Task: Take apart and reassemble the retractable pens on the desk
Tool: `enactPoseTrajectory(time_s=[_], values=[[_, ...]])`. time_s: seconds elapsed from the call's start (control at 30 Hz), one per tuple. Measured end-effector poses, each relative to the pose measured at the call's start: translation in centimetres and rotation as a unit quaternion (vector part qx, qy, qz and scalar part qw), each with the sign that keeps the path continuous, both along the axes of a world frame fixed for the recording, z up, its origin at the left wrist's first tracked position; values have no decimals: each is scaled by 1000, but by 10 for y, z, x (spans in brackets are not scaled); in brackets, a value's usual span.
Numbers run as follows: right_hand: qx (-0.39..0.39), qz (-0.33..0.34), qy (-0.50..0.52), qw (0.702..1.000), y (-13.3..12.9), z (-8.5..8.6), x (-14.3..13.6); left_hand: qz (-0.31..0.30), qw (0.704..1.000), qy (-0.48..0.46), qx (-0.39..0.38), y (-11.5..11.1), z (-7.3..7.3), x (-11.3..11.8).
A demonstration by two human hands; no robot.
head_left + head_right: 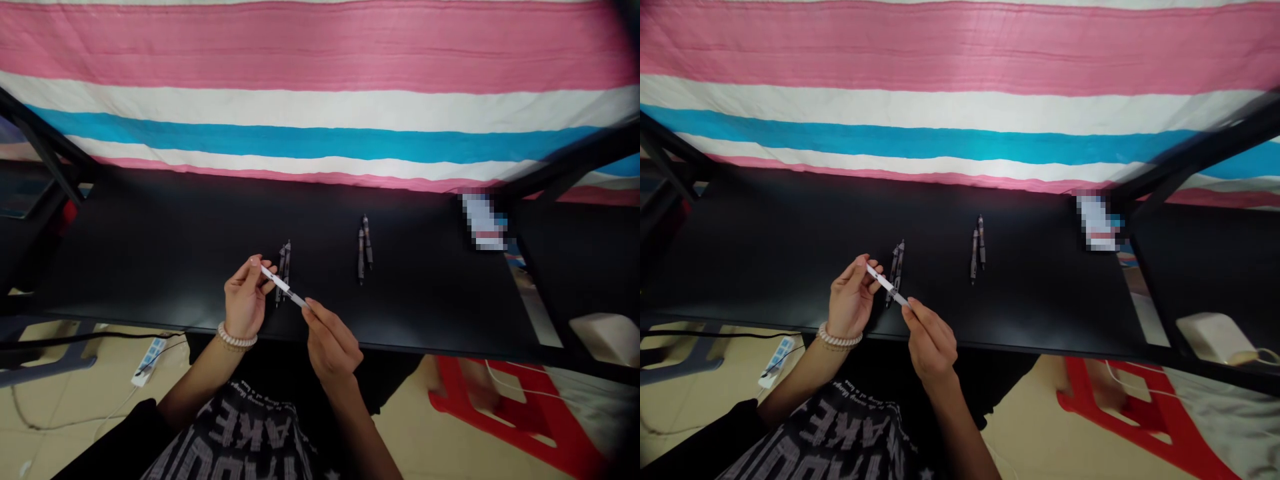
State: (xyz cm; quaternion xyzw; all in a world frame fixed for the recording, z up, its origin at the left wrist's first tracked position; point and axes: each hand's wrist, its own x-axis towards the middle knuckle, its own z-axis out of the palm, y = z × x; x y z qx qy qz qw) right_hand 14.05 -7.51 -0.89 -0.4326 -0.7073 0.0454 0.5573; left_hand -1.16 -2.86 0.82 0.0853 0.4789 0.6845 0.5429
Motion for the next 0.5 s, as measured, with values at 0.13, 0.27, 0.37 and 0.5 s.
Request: enactPoseTrajectory(time_s=[0.13, 0.27, 0.37, 0.5], values=[[-3, -1, -13, 1000, -2, -4, -4, -2, 1000, -19, -6, -3, -2, 7], [-53, -1, -14, 998, -3, -7, -3, -6, 1000, -20, 3, -3, -1, 6], [-152, 0, 19, 988, -3, -2, -2, -6, 1000, -27, 8, -1, 2, 5], [-203, 9, 55, 978, -1, 4, 3, 8, 999, -31, 4, 0, 3, 4]])
